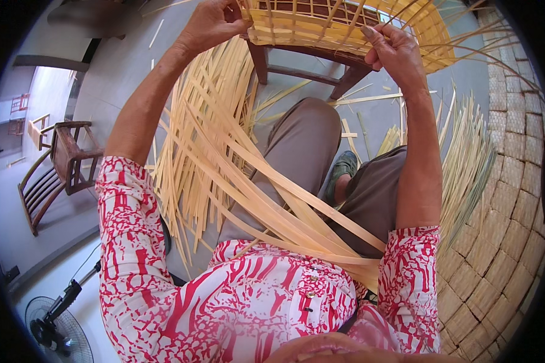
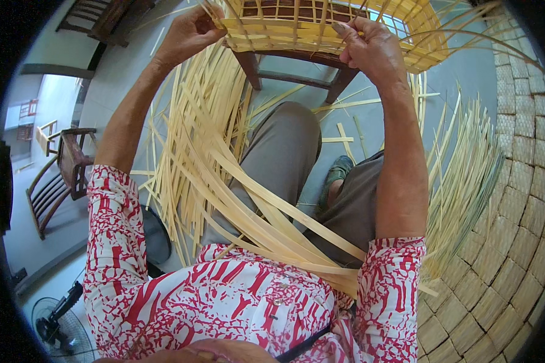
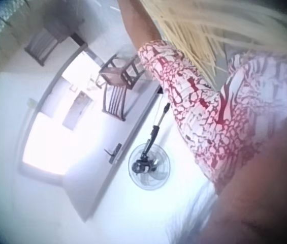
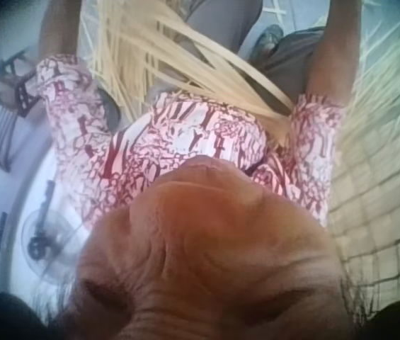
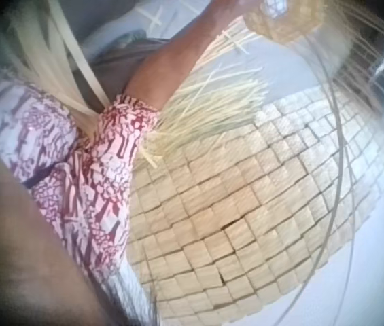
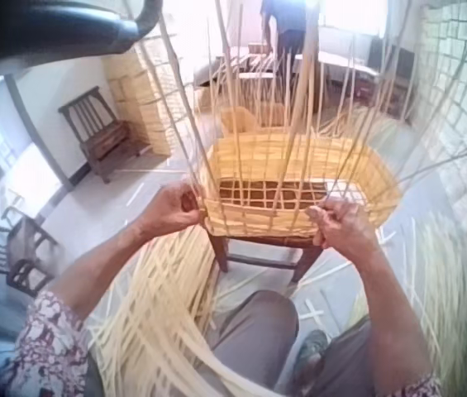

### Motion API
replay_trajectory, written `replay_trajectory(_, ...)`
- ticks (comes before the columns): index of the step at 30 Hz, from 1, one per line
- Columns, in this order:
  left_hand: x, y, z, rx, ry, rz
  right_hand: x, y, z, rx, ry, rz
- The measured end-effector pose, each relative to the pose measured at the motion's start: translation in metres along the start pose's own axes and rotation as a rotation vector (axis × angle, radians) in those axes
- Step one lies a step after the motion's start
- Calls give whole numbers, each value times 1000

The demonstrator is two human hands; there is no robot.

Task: The person weaves a basket by hand, interlacing thin bamboo strips through a pre-formed frame. They repeatedly pull and adjust the strips to tighten the weave and maintain the basket's shape.

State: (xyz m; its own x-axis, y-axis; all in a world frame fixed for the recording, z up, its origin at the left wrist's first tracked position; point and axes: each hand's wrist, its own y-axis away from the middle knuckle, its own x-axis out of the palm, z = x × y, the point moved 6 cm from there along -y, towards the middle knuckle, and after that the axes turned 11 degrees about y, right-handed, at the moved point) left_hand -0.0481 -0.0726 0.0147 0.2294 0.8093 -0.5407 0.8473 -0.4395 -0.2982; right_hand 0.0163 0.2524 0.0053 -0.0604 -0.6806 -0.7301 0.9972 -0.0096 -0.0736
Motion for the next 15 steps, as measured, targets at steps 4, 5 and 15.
replay_trajectory(4, 4, 1, 13, 0, 5, -99, 5, 1, 3, -17, 34, -43)
replay_trajectory(5, 4, 1, 13, -1, 19, -112, 4, 1, 4, -20, 35, -41)
replay_trajectory(15, 1, 1, 1, 5, -89, -157, 8, -2, 2, -21, -19, -40)
